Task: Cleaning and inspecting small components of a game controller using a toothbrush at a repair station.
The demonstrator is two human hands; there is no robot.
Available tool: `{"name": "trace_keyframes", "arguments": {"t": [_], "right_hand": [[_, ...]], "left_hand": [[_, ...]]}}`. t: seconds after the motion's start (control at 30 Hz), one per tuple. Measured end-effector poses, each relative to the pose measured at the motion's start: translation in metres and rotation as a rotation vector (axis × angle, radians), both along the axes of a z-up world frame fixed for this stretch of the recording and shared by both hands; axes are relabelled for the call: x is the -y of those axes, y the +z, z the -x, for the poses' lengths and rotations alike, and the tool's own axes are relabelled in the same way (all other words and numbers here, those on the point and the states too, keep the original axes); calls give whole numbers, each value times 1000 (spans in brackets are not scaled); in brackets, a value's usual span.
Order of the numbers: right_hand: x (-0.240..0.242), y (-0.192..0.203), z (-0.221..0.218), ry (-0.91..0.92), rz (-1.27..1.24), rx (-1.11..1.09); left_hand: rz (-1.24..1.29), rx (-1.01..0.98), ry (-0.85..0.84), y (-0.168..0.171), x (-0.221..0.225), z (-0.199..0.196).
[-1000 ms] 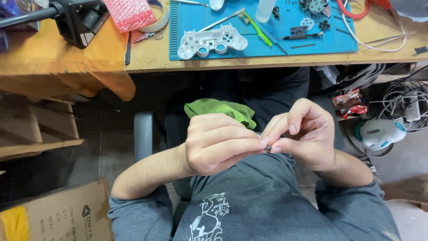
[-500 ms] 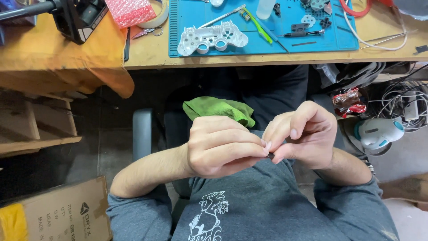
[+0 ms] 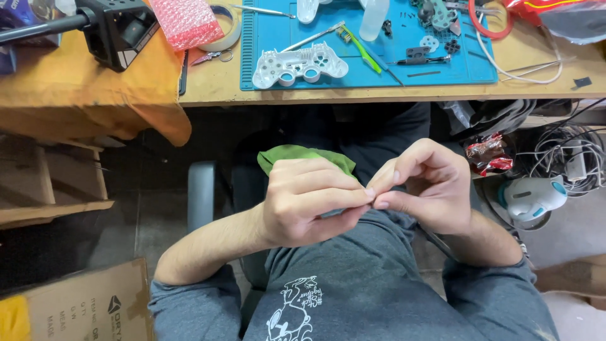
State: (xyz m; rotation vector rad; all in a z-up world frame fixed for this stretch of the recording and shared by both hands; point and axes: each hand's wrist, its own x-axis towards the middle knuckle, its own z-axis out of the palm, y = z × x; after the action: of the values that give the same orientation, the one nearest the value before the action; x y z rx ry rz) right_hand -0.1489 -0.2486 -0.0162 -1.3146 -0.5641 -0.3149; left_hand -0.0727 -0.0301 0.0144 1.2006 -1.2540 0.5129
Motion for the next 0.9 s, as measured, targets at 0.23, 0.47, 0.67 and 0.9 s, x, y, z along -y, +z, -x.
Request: {"name": "trace_keyframes", "arguments": {"t": [0.23, 0.47, 0.67, 0.9], "right_hand": [[9, 9, -26, -225, 336, -18], [62, -53, -125, -1066, 1209, 433], [71, -105, -188, -1176, 1388, 331], [83, -112, -203, -1175, 1433, 365]], "left_hand": [[-49, 36, 116, -13, 2, -23], [-65, -140, 84, -13, -3, -29], [-53, -200, 61, -12, -5, -22], [-20, -176, 39, -1, -13, -20]]}}
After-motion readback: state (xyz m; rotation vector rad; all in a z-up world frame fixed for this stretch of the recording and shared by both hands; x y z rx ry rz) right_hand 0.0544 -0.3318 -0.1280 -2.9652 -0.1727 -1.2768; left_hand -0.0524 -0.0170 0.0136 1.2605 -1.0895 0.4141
